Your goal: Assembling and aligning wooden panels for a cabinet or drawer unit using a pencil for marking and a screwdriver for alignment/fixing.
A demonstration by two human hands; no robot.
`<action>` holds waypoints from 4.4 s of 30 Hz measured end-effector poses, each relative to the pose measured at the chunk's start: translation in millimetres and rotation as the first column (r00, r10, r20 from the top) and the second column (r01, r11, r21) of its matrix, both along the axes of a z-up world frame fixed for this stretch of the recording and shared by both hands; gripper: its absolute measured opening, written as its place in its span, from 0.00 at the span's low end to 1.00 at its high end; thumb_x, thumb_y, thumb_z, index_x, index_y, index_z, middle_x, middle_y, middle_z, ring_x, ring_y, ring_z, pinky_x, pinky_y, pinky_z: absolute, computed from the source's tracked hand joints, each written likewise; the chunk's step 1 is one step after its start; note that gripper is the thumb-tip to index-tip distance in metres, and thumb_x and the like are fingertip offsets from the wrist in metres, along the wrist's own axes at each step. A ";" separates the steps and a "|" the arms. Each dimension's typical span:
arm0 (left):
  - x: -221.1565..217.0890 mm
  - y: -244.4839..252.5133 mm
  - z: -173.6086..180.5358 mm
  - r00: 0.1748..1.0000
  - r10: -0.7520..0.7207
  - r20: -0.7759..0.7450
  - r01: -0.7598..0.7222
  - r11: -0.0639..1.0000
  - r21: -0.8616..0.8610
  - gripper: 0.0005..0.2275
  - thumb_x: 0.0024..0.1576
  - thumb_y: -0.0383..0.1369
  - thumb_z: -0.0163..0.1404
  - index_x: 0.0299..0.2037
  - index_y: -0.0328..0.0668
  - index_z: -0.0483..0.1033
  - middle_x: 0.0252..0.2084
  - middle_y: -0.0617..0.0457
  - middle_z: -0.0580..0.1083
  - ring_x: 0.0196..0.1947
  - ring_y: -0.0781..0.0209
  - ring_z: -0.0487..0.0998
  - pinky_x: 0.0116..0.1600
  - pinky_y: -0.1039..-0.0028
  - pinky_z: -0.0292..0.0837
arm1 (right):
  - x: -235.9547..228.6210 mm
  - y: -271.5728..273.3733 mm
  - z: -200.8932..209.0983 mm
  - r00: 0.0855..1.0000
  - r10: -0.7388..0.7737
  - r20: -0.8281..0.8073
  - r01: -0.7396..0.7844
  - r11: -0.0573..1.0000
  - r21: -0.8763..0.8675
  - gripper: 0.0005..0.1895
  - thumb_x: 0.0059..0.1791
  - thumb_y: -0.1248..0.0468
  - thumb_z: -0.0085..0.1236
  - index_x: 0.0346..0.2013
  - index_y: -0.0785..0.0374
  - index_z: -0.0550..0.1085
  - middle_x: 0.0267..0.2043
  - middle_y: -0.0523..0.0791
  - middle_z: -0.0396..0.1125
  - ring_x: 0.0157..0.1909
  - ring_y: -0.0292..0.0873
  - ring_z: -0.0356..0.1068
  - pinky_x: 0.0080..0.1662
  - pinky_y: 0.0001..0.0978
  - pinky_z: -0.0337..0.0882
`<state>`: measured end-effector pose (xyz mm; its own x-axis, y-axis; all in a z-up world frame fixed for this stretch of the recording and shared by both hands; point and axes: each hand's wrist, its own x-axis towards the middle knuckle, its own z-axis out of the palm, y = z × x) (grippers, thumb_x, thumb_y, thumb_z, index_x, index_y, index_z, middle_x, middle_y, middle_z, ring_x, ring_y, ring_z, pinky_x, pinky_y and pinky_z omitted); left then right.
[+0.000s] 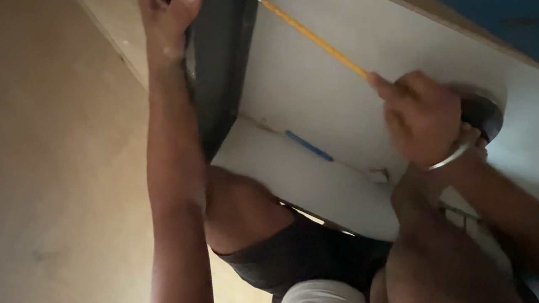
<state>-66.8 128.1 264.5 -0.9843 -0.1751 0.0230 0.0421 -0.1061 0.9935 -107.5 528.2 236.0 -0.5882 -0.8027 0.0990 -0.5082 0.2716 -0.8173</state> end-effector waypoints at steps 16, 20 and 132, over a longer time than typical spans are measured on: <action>5.3 19.6 35.3 0.982 0.089 0.166 0.009 0.860 -0.510 0.10 0.63 0.21 0.59 0.46 0.36 0.69 0.50 0.46 0.71 0.49 0.55 0.75 0.58 0.70 0.71 | 12.0 15.8 -44.9 0.585 -0.031 0.810 0.030 0.999 0.017 0.21 0.54 0.66 0.59 0.62 0.61 0.75 0.41 0.48 0.74 0.36 0.35 0.68 0.38 0.28 0.70; 1.8 21.9 40.4 0.977 0.110 0.185 -0.007 0.875 -0.484 0.09 0.64 0.24 0.59 0.45 0.36 0.69 0.49 0.47 0.71 0.48 0.57 0.75 0.56 0.71 0.71 | 5.4 13.4 -43.9 0.696 -0.022 0.717 0.072 0.997 -0.040 0.19 0.55 0.65 0.60 0.61 0.61 0.75 0.52 0.49 0.76 0.46 0.38 0.75 0.49 0.30 0.75; 6.6 179.5 -40.3 0.563 0.704 0.433 -0.673 0.695 -0.255 0.20 0.70 0.41 0.44 0.65 0.33 0.67 0.51 0.48 0.74 0.51 0.59 0.75 0.56 0.63 0.73 | -34.7 7.9 -13.6 0.913 -0.051 0.404 -0.094 0.939 0.330 0.21 0.55 0.60 0.57 0.63 0.61 0.72 0.36 0.48 0.72 0.32 0.40 0.71 0.37 0.35 0.72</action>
<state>-60.2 307.6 224.3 -0.4473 -0.8181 -0.3614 -0.3819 -0.1907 0.9043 -142.2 536.2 222.4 -0.5012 -0.7576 -0.4182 -0.1655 0.5583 -0.8130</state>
